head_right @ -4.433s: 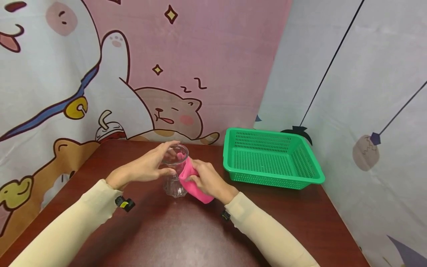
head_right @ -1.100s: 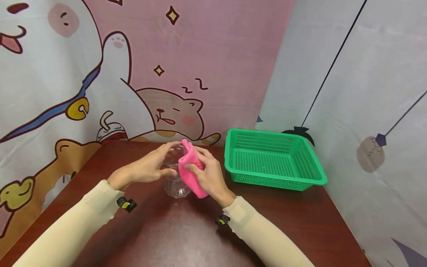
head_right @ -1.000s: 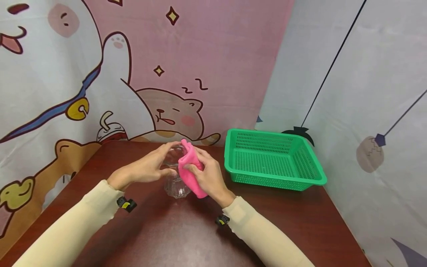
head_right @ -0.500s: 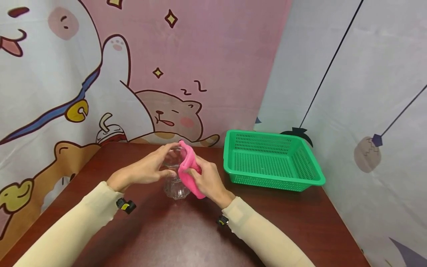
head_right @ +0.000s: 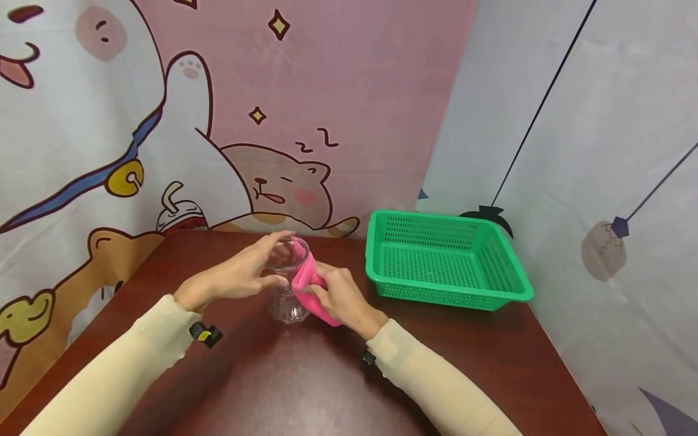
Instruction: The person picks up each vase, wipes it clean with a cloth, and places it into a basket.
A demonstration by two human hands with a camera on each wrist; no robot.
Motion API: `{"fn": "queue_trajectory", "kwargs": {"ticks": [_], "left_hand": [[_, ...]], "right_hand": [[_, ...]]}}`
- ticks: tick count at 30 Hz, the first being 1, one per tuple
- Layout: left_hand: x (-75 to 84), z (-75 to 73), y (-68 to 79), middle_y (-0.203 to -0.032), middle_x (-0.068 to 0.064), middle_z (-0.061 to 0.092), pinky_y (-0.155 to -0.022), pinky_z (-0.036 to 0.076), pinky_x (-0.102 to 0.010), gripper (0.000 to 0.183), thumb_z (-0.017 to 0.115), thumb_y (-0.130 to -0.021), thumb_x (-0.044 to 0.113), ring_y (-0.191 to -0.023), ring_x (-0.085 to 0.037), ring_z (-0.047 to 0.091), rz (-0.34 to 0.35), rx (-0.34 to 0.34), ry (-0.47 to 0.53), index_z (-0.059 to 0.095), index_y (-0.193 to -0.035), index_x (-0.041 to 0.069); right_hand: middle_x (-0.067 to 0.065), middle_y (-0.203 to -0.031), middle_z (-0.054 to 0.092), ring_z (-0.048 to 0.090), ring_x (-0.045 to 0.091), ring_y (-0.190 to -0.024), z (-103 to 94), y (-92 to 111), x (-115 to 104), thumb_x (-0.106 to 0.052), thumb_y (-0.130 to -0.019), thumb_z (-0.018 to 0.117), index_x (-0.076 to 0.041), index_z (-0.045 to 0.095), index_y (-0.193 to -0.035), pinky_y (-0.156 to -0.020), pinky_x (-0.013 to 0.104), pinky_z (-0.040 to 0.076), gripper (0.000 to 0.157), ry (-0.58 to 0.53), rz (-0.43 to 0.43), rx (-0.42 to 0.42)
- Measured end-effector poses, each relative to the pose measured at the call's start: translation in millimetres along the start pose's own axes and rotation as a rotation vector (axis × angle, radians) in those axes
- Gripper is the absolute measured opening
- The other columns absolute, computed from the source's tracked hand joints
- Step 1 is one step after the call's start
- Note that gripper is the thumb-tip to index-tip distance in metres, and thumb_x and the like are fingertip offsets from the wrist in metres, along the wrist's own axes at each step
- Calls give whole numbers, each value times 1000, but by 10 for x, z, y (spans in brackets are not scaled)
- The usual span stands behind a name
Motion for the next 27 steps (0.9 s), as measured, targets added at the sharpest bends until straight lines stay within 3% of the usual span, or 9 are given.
{"fn": "queue_trajectory", "kwargs": {"ticks": [6,15,22,27], "left_hand": [[-22,21,13,-152,-25,64,-120,60,-62,95,85,-108,16,-144,-40,67,-22,-8,18,25,-182,11],[-19,14,20,-154,-25,64,-118,61,-61,95,85,-108,15,-144,-40,68,-37,0,14,26,-182,14],[-15,7,-1,-155,-24,62,-119,61,-60,96,86,-108,19,-144,-41,70,-32,1,6,25,-182,12],[-13,8,3,-154,-24,62,-119,61,-61,96,86,-108,19,-143,-41,70,-28,4,1,25,-182,11]], "right_hand": [[9,-139,85,83,20,-113,48,37,29,-14,-100,93,-10,86,-135,-103,42,71,35,58,-6,-72],[5,-121,89,82,26,-110,117,94,64,-10,-99,93,-10,86,-117,-104,48,68,19,175,-81,-139],[6,-100,86,76,22,-93,211,146,175,-4,-97,92,-14,84,-105,-86,41,65,15,274,-46,-193],[8,-97,84,75,15,-88,229,153,188,0,-96,91,-12,83,-105,-78,35,65,17,276,-37,-200]]}}
Point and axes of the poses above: each hand's wrist, its own y-axis away from the middle knuckle, its own z-axis out of the palm, x = y × z, the point moved 8 cm from there along -y, towards the middle knuckle
